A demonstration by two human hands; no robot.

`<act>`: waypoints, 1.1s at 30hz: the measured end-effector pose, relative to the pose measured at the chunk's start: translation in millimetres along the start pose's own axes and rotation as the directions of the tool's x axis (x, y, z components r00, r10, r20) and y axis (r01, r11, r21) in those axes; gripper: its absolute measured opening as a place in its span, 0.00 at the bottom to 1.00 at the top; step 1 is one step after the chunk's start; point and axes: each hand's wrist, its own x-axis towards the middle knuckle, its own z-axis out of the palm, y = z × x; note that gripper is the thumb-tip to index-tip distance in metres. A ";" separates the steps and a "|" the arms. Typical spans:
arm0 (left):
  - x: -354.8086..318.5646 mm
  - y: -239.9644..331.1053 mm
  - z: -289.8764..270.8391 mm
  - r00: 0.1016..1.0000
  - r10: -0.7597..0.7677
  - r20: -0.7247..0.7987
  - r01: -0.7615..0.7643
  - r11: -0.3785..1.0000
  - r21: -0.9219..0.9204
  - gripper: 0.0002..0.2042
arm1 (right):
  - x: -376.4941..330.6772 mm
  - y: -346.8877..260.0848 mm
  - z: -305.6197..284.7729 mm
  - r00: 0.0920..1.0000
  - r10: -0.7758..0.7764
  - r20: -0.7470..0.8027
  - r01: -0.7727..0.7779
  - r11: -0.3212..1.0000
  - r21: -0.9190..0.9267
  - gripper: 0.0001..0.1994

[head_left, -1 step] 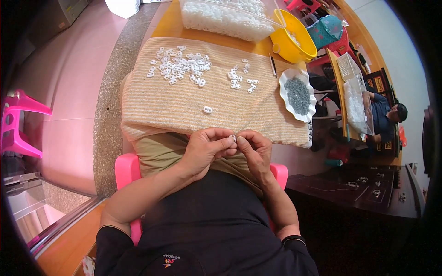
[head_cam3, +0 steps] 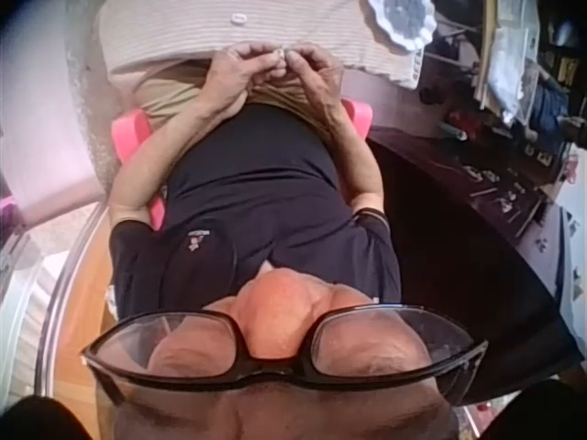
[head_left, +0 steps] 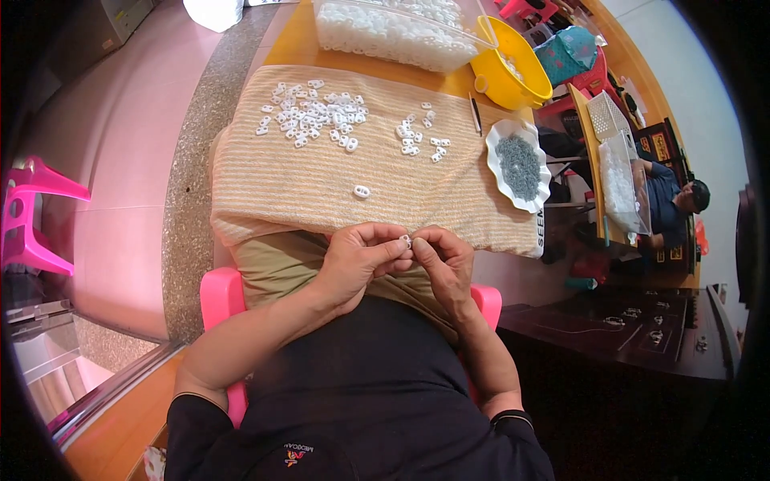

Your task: Assembling small white plastic components by manually inserting tiny blue pins into them.

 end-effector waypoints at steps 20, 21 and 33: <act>-0.8 0.5 -0.1 1.000 0.018 0.008 -0.019 0.994 0.109 0.09 | 2.2 -9.1 -2.9 0.995 -0.031 0.096 0.043 0.991 -0.129 0.05; -0.8 0.4 -0.3 1.000 0.023 0.012 -0.024 0.992 0.122 0.09 | 2.2 -10.4 -2.6 0.995 -0.030 0.096 0.042 0.991 -0.130 0.05; -3.6 -3.7 0.8 0.991 0.131 0.023 -0.132 0.950 0.282 0.08 | 3.6 -12.8 -4.5 0.984 0.116 0.134 -0.097 0.985 -0.145 0.06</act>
